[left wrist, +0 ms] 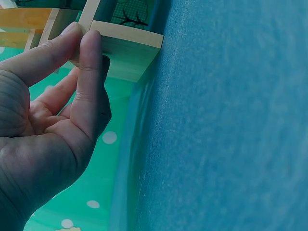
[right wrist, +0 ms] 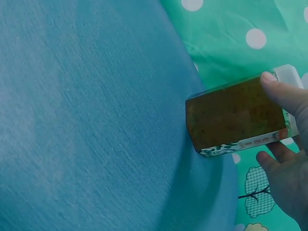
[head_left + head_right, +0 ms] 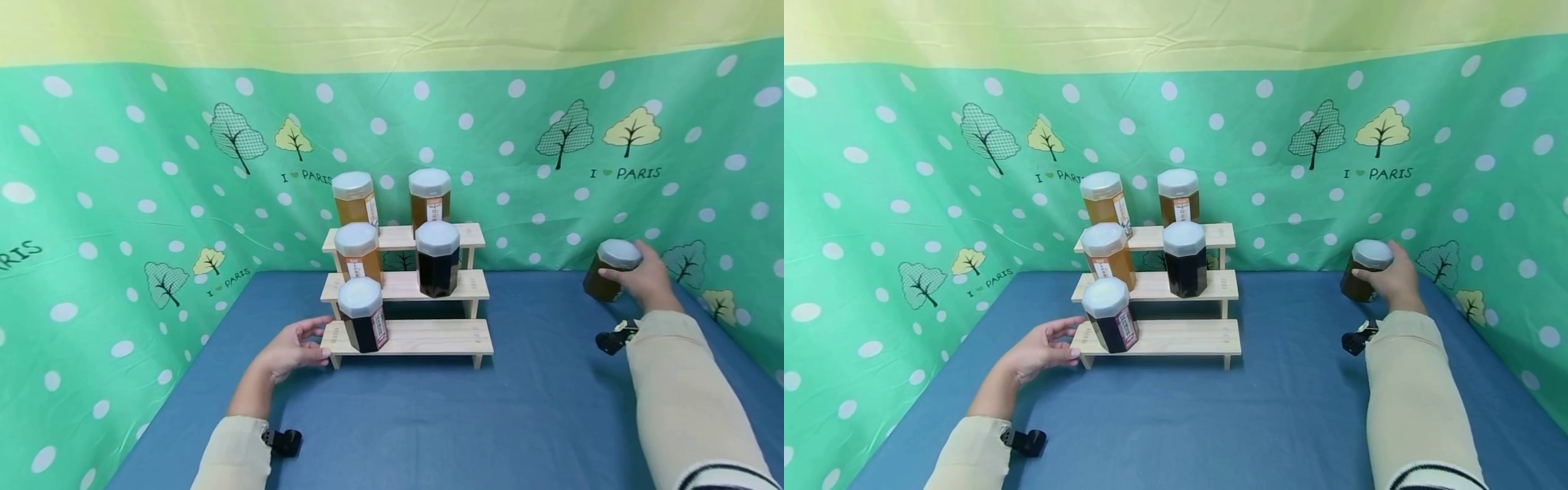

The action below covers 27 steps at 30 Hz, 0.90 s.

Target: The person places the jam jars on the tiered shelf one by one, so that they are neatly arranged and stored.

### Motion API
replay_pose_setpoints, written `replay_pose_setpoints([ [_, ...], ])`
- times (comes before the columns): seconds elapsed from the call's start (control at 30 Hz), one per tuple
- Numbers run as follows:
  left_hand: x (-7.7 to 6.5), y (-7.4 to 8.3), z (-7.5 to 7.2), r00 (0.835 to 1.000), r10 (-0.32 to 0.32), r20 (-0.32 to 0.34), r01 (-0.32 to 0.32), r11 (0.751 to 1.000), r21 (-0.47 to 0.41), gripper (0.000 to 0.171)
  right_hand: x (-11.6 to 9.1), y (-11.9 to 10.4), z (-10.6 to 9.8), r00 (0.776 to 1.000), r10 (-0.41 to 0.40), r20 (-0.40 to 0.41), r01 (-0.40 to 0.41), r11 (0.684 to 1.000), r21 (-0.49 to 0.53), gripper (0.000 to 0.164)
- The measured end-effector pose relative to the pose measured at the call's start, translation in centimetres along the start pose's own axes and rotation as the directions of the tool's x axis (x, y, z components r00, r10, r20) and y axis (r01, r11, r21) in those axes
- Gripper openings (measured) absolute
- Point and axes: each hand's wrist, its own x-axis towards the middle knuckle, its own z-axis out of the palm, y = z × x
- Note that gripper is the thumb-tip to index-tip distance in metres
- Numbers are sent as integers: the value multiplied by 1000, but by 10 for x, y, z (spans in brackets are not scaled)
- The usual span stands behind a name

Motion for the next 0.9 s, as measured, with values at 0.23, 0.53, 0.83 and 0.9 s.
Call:
replay_pose_setpoints([
  [0.23,0,0,0,1000,5,-3,-6,1000,-8,75,-3,0,1,999,18,-28,-18,1000,12,91],
  [0.53,2,-2,0,1000,10,8,-10,1000,-1,75,-9,13,10,986,72,-147,-57,993,99,93],
  [0.83,0,-3,-1,1000,14,-2,-14,1000,6,74,-17,12,20,969,157,-189,-118,973,199,89],
  [0.9,0,-3,-1,1000,14,-1,-14,1000,12,74,-20,10,22,961,185,-206,-136,964,229,87],
])
